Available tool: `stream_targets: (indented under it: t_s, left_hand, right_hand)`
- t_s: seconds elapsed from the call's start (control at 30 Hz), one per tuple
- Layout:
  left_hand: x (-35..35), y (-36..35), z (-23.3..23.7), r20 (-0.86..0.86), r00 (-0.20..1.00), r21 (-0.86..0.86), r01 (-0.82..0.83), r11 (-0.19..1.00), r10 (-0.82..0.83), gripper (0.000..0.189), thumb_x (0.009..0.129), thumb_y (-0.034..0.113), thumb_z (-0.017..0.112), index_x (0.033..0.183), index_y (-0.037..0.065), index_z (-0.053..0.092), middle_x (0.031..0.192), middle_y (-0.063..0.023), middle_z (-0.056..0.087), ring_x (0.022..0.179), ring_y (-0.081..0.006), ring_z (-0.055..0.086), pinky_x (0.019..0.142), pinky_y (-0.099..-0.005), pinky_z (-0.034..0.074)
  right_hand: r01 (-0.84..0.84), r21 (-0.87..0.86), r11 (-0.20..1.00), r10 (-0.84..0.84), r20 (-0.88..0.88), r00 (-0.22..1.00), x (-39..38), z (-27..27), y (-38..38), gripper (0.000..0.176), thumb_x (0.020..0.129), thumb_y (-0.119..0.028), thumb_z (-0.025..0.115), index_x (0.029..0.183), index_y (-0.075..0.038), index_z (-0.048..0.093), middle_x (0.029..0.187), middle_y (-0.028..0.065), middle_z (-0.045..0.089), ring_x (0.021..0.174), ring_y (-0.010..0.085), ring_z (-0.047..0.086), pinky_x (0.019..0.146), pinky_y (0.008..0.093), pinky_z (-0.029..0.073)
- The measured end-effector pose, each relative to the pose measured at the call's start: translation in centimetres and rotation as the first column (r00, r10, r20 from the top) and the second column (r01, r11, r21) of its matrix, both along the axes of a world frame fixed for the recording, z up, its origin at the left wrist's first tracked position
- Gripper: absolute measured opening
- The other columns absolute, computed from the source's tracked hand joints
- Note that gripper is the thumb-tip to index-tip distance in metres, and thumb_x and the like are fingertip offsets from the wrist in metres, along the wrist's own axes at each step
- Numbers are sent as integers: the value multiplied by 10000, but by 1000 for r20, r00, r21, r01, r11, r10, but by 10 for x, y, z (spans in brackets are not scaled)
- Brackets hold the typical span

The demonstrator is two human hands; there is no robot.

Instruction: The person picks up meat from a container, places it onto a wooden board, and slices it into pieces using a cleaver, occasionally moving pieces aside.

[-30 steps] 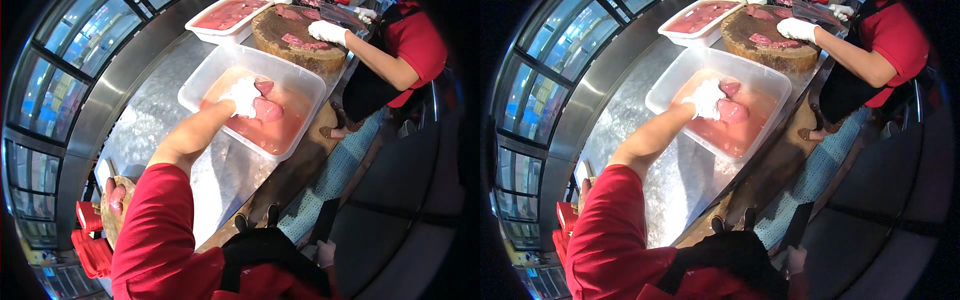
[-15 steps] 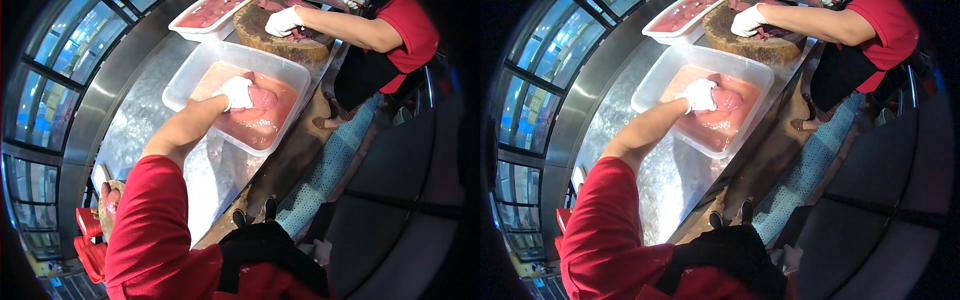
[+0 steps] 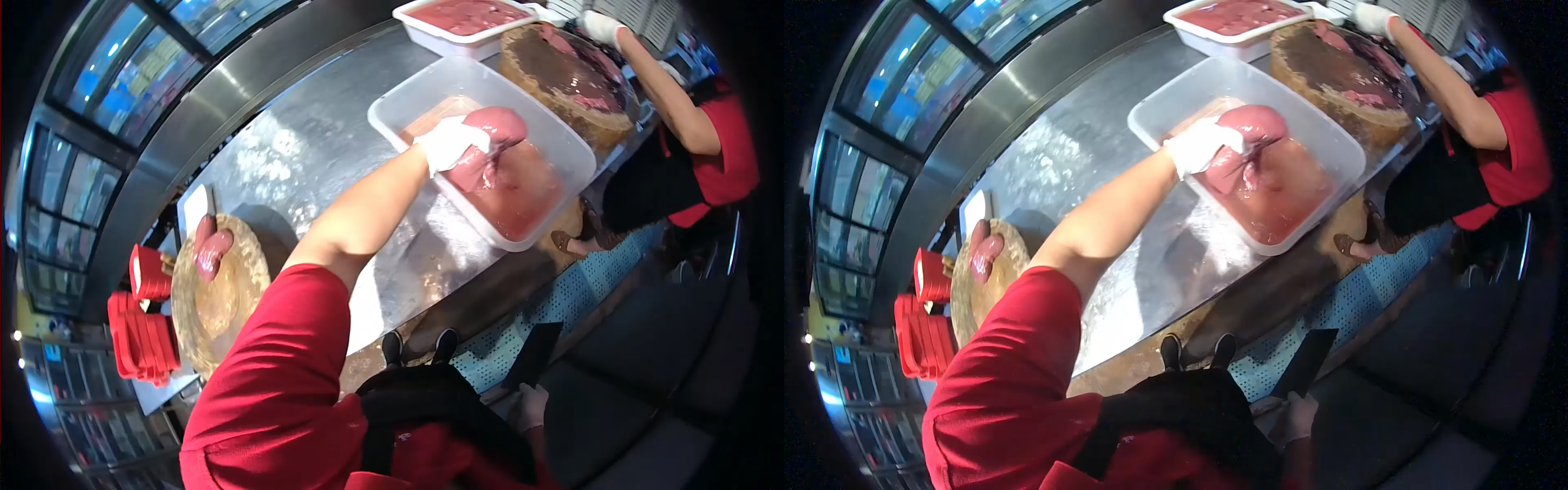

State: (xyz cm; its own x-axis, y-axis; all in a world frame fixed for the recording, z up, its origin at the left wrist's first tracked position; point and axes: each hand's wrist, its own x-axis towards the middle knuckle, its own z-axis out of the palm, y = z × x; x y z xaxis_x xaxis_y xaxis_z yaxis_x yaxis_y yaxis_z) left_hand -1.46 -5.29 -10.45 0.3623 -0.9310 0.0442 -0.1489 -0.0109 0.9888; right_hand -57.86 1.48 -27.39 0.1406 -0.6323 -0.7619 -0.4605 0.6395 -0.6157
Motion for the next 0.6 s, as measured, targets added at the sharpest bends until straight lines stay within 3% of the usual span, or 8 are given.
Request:
stream_targets:
  t_s: [0.03, 0.1, 0.17, 0.27, 0.3, 0.37, 0.43, 0.6]
  left_hand:
    - [2, 0, -4, -294, 955, -55, 23, 998, -38, 268, 864, 205, 733, 1059, 21, 733, 1041, -130, 723, 868, -212, 684, 785, -329, 550]
    - [18, 8, -26, 450, 892, -229, 66, 971, 46, 267, 855, 182, 743, 1045, -4, 727, 1011, -129, 719, 857, -205, 677, 760, -349, 554]
    - [-16, 28, 11, -486, 845, -486, -51, 872, -222, 242, 867, 158, 719, 1023, -27, 729, 942, -113, 720, 842, -187, 670, 733, -348, 549]
    - [-18, 78, 30, -575, 813, -206, -247, 947, 87, 225, 863, 146, 715, 1006, -26, 738, 889, -98, 718, 837, -179, 668, 740, -332, 542]
    - [-26, 100, 44, -573, 813, -200, -262, 944, 104, 225, 863, 146, 715, 1006, -26, 738, 889, -98, 718, 837, -179, 668, 740, -332, 542]
    - [-41, 177, 86, 117, 896, -266, -387, 883, 428, 214, 832, 140, 732, 970, -22, 749, 851, -88, 708, 815, -178, 659, 770, -312, 533]
    - [-24, 242, 92, -384, 824, -144, -499, 854, 417, 290, 812, 147, 738, 1046, -23, 729, 937, -100, 711, 871, -177, 655, 840, -303, 516]
    - [-19, 430, 129, -42, 749, -178, -657, 733, 661, 560, 719, 188, 771, 1225, -8, 636, 1137, -96, 687, 1072, -192, 623, 975, -322, 487]
  right_hand:
    - [18, 87, 996, -20, 25, 999, 12, 17, 2, 153, 839, -64, 625, 939, 44, 669, 773, 60, 638, 659, 163, 580, 595, 327, 452]
    - [-109, -21, 994, 110, 51, 993, 9, -2, 4, 168, 851, -61, 599, 937, 63, 675, 813, 83, 671, 727, 200, 630, 660, 332, 483]
    - [-208, 6, 978, 207, 80, 975, 17, 21, 6, 194, 868, -54, 562, 966, 65, 682, 872, 98, 695, 772, 202, 651, 693, 325, 495]
    - [-204, -20, 979, 205, 118, 972, 10, -6, -4, 150, 893, -95, 603, 836, 37, 648, 698, 81, 625, 594, 189, 601, 550, 346, 461]
    - [-236, -37, 971, 238, 76, 968, 7, -16, -6, 165, 893, -102, 606, 839, 49, 646, 703, 90, 633, 613, 199, 613, 565, 354, 473]
    - [-349, -166, 922, 359, 30, 933, 5, -10, -5, 205, 896, -125, 616, 838, 70, 636, 735, 102, 647, 636, 226, 630, 583, 373, 498]
    - [-326, -112, 939, 332, 34, 943, 4, -19, -6, 176, 867, -51, 571, 1001, 24, 656, 856, 74, 673, 737, 200, 632, 671, 335, 500]
    - [-92, -26, 995, 95, 159, 983, 28, 11, 31, 66, 879, -57, 557, 940, -81, 551, 693, 21, 521, 566, 165, 524, 499, 331, 416]
